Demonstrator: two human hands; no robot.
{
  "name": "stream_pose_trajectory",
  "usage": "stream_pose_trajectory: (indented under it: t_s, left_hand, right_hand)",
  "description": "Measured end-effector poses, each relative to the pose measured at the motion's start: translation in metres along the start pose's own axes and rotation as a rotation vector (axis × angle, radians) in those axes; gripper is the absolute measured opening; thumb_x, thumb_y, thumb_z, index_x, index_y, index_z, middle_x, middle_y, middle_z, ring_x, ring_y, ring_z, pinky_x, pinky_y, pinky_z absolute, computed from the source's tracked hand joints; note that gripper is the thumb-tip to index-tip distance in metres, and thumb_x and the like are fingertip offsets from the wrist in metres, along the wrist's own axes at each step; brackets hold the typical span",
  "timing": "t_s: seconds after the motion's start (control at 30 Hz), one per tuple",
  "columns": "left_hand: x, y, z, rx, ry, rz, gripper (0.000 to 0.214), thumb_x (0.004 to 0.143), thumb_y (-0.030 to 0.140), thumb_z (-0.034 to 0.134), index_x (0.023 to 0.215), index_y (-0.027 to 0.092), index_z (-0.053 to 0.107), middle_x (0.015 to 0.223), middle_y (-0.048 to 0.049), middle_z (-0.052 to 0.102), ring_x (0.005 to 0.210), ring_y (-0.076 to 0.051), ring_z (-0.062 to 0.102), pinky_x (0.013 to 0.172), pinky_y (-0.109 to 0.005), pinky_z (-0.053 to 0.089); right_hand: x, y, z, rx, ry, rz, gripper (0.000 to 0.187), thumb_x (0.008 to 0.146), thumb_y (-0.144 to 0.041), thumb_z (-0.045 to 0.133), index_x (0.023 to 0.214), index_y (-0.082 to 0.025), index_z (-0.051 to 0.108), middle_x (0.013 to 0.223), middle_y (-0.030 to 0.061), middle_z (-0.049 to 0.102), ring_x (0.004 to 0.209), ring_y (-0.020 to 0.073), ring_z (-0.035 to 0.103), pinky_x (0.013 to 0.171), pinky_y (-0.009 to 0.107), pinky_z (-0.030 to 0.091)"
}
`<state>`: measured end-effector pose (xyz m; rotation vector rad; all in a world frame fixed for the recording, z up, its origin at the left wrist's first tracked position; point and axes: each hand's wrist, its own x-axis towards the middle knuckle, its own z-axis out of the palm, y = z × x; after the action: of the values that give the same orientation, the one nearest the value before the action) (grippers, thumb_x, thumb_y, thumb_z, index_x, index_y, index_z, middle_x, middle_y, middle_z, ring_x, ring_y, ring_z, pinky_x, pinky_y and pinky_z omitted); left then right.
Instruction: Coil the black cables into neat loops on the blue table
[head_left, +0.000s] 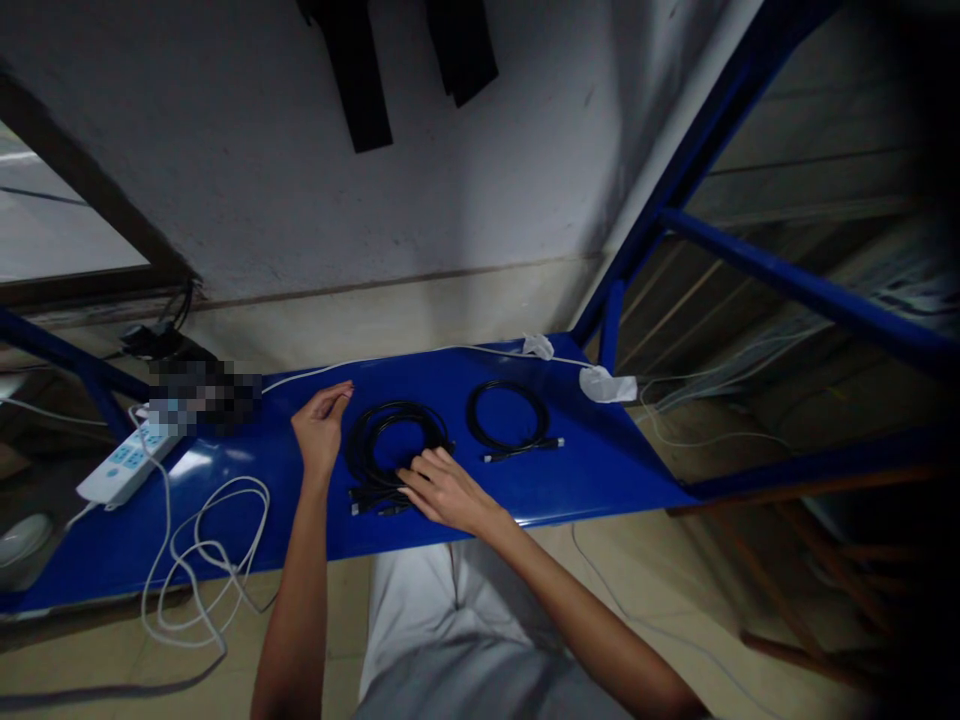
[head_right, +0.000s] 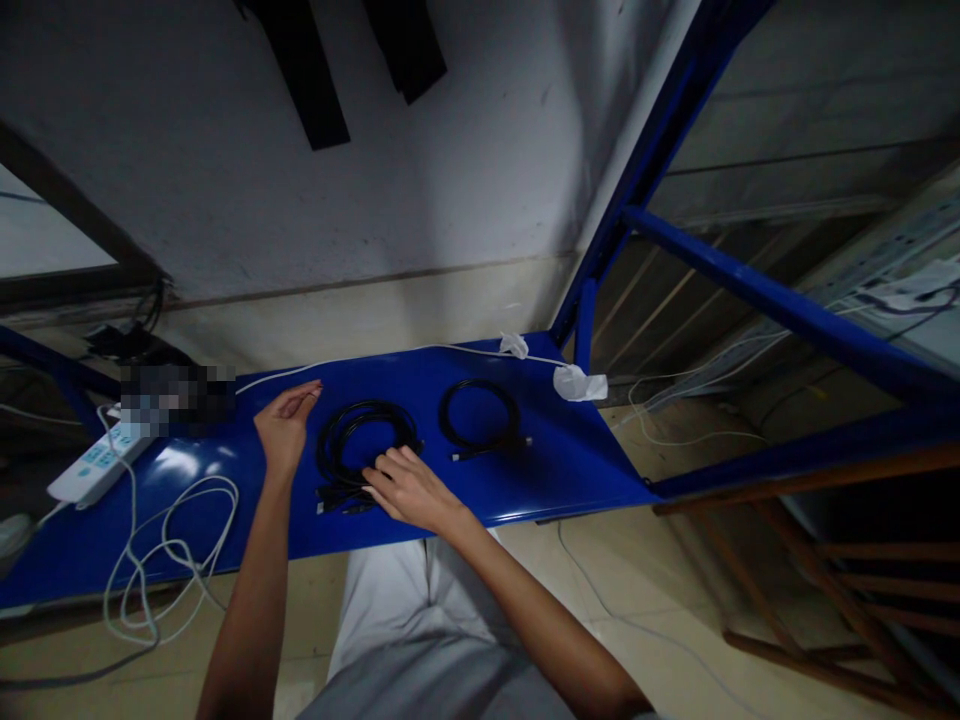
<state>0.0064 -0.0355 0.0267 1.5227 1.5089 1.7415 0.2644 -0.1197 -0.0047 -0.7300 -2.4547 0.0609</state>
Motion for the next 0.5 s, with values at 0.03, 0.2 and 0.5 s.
stream_pose_trajectory:
  t_s: [0.03, 0.2, 0.5]
  left_hand:
    - [0.003, -0.01, -0.007, 0.018, 0.03, -0.046, 0.023, 0.093, 0.032, 0.079, 0.107, 0.014, 0.081, 0.116, -0.0135, 0.083, 0.11, -0.028, 0.082, 0.109, -0.047, 0.064]
    - [0.007, -0.055, -0.039, 0.202, 0.084, -0.129, 0.021, 0.089, 0.026, 0.076, 0.105, 0.014, 0.082, 0.112, -0.0125, 0.084, 0.104, -0.027, 0.082, 0.107, -0.048, 0.063]
    - [-0.002, -0.062, -0.045, 0.357, 0.09, -0.03, 0.017, 0.093, 0.026, 0.069, 0.101, 0.017, 0.081, 0.111, -0.01, 0.08, 0.1, -0.024, 0.078, 0.098, -0.041, 0.065]
  right_hand:
    - [0.0, 0.0, 0.0, 0.008, 0.001, 0.01, 0.031, 0.115, -0.035, 0.055, 0.134, -0.014, 0.066, 0.106, 0.0104, 0.069, 0.094, 0.0227, 0.059, 0.088, 0.038, 0.049]
    - [0.002, -0.002, -0.002, 0.025, -0.02, 0.033, 0.039, 0.114, -0.042, 0.057, 0.14, -0.015, 0.066, 0.111, 0.0117, 0.067, 0.102, 0.0248, 0.058, 0.092, 0.041, 0.05]
    - [0.005, -0.001, -0.004, 0.073, -0.019, 0.084, 0.04, 0.111, -0.048, 0.061, 0.133, -0.016, 0.07, 0.121, 0.0147, 0.067, 0.114, 0.0289, 0.056, 0.102, 0.048, 0.046]
